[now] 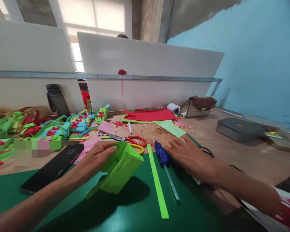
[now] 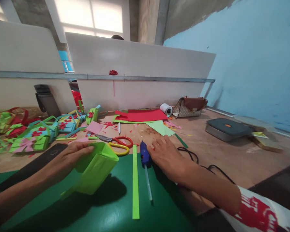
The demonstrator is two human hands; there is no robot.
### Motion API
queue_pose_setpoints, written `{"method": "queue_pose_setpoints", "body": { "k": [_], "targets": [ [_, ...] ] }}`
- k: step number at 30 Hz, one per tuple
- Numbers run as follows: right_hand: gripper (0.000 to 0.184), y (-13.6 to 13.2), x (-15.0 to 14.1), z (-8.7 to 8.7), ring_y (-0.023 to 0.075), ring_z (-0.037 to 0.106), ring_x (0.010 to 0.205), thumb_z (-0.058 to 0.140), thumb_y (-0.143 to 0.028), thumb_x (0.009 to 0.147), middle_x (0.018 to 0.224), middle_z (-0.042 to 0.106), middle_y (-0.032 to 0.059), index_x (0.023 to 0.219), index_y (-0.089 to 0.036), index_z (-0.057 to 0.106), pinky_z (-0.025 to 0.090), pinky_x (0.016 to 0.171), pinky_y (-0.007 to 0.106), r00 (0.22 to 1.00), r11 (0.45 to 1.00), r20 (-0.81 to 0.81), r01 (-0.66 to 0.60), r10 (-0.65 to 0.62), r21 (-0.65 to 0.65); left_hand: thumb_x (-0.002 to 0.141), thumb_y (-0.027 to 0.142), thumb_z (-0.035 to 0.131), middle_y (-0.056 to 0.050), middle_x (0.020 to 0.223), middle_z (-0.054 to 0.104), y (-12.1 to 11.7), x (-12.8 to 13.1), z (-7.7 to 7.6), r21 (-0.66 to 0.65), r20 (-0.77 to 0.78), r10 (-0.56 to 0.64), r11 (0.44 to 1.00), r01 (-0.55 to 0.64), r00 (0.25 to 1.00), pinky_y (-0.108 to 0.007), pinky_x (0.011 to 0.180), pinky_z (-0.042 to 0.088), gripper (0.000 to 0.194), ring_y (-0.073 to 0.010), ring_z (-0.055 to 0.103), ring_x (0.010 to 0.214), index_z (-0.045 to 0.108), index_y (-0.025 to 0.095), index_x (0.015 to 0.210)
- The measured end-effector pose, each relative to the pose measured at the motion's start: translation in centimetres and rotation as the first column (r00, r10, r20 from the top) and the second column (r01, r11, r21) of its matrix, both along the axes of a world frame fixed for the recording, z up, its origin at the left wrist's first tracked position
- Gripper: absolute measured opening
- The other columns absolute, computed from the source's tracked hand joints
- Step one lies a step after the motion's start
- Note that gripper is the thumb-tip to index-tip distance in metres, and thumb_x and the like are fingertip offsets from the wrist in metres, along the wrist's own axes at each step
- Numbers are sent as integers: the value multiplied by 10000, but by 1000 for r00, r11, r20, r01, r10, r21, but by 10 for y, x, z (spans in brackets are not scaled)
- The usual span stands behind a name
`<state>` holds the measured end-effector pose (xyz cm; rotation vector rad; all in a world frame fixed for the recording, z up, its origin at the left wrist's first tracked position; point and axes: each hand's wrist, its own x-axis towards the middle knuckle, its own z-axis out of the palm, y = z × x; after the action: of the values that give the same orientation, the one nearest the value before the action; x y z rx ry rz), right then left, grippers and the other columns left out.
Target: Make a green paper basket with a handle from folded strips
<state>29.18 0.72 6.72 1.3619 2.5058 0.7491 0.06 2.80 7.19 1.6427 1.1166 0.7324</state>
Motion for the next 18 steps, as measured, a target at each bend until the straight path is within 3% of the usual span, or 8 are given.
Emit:
{"method": "queue_pose_setpoints", "body": {
  "k": [3, 7, 12, 18],
  "targets": [
    [177, -6, -18, 12, 220, 545, 845, 512, -70, 819, 914, 632, 69, 927, -173, 607, 350, 796, 373, 989, 990, -96, -122, 114, -75, 831, 404, 468, 11, 635, 543, 2, -3, -1, -40, 22, -31, 999, 32, 999, -199, 463, 299, 288, -109, 438, 529, 627, 165, 845],
    [126, 5, -38, 10, 221, 509, 827, 493, -91, 847, 872, 612, 74, 860, -154, 601, 344, 794, 386, 940, 930, -106, -337, 324, -147, 830, 408, 486, -13, 671, 598, 5, -7, -2, -56, -7, -11, 998, 11, 1000, -202, 471, 334, 305, -134, 491, 563, 657, 171, 915],
    [150, 26, -45, 5, 182, 517, 852, 485, -111, 880, 923, 617, 59, 885, -172, 622, 371, 770, 336, 897, 847, -141, -442, 419, -297, 817, 401, 509, 8, 612, 572, 2, -7, 5, -51, 41, -17, 999, 19, 999, -184, 422, 320, 272, -111, 461, 498, 653, 173, 850],
    [211, 30, -49, 9, 171, 525, 795, 474, -102, 885, 848, 631, 71, 756, -162, 629, 381, 737, 315, 861, 775, -182, -507, 475, -376, 829, 415, 494, 15, 621, 558, 1, -7, 7, -1, 42, -74, 997, 74, 996, -164, 408, 314, 302, -97, 454, 497, 633, 151, 875]
  ]
}}
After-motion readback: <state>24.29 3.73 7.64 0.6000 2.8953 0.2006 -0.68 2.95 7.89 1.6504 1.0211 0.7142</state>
